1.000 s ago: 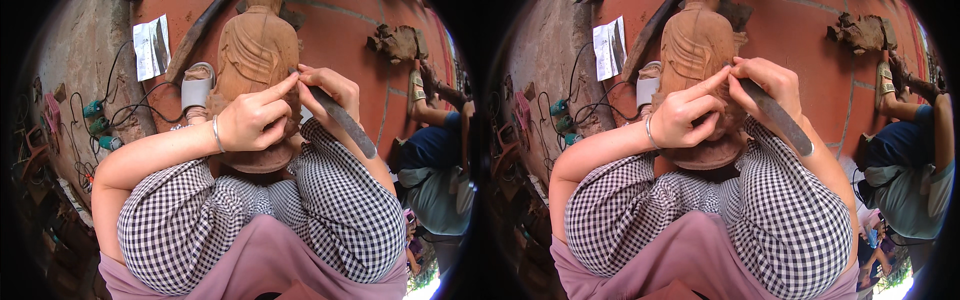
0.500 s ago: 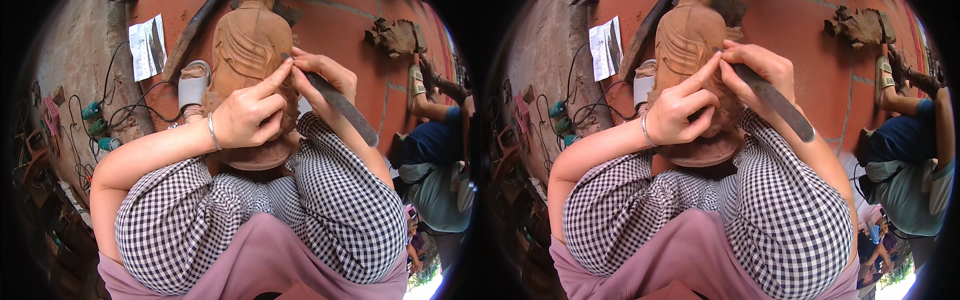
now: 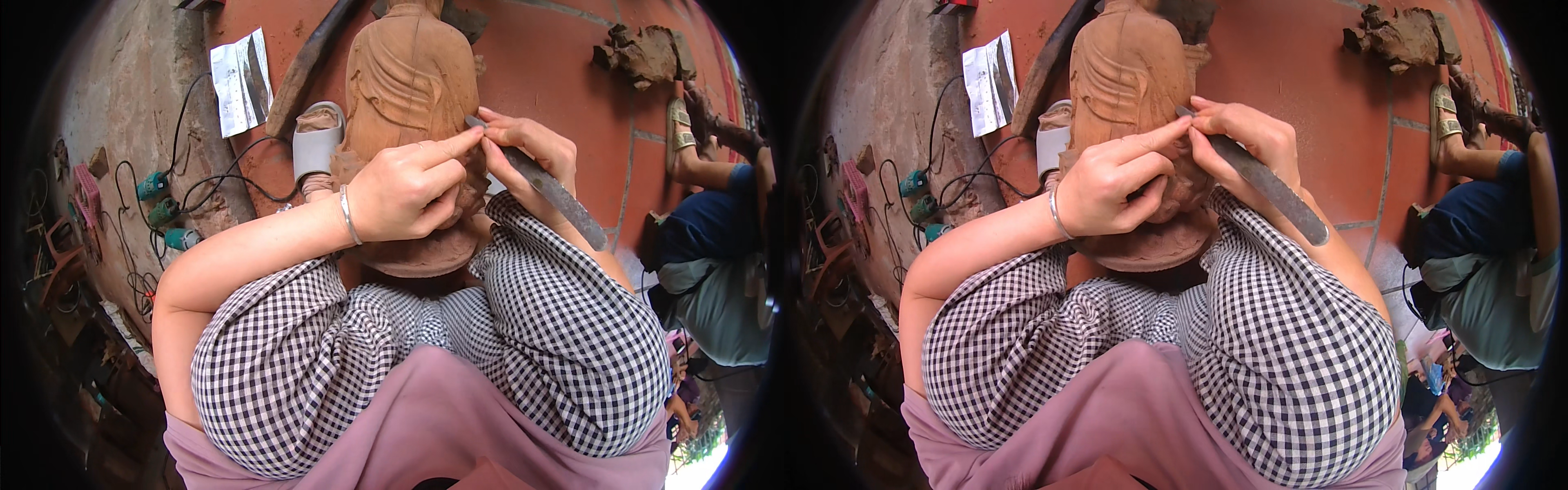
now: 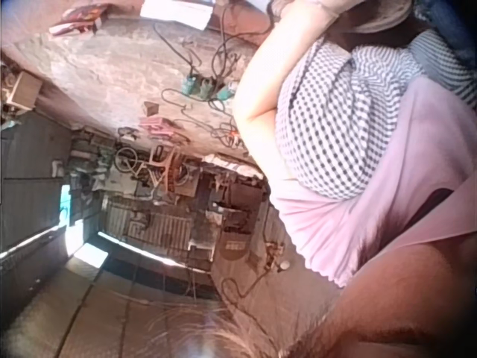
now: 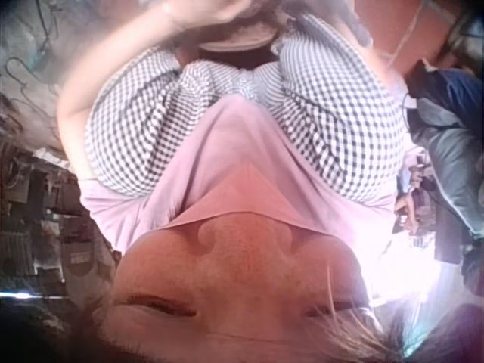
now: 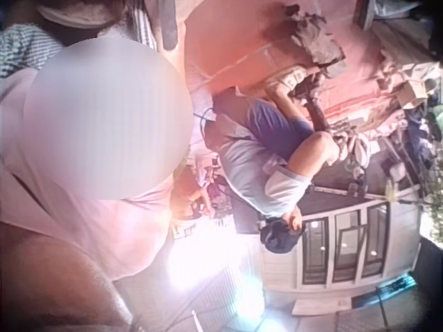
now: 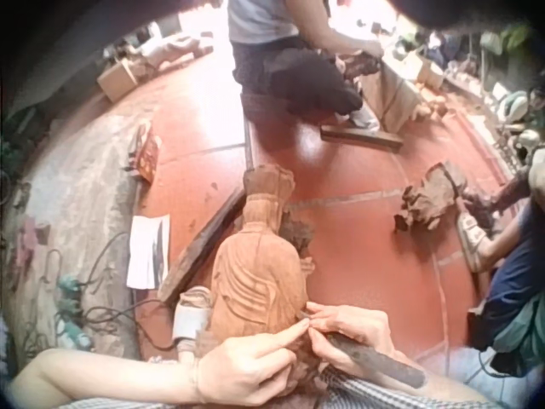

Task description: The person carves a clay figure of a seated figure using a metal sculpting tool. They hold the figure with their left hand and use the tool with their right hand to refine details on the back and sides of the figure.

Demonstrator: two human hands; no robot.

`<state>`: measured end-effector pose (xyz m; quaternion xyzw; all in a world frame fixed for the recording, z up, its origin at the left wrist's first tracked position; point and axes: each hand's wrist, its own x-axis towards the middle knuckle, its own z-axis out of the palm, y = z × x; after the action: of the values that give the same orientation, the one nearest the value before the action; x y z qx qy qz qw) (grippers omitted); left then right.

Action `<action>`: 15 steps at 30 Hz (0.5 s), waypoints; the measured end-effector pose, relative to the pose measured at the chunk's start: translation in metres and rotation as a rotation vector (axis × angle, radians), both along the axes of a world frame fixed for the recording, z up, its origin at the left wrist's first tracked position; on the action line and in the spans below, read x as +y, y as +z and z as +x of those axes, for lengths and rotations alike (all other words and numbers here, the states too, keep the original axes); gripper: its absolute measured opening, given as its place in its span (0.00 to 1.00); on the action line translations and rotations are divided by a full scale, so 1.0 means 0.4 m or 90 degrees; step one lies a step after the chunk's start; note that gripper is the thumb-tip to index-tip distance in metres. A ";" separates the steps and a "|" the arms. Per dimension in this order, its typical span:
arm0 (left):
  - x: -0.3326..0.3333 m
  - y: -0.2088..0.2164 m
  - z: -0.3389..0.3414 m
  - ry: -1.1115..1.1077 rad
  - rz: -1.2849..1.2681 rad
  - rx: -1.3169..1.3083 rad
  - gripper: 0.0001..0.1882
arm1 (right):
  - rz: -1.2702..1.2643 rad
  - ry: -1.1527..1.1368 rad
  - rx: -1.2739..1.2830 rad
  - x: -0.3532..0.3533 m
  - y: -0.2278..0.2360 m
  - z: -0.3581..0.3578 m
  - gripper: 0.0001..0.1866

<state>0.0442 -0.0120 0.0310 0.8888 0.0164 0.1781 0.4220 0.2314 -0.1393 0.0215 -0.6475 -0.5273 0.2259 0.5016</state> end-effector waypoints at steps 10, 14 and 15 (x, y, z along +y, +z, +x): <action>-0.006 -0.005 0.007 -0.017 0.040 0.008 0.07 | 0.004 0.000 0.000 -0.018 0.000 0.003 0.06; -0.001 0.015 -0.001 -0.001 0.035 0.015 0.08 | 0.048 -0.014 0.060 0.036 0.005 0.001 0.05; 0.001 0.014 -0.004 0.003 0.036 0.013 0.08 | 0.050 -0.001 0.049 0.034 0.002 0.003 0.05</action>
<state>0.0425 -0.0116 0.0365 0.9021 0.0176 0.1699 0.3962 0.2326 -0.1256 0.0224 -0.6188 -0.5155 0.2289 0.5468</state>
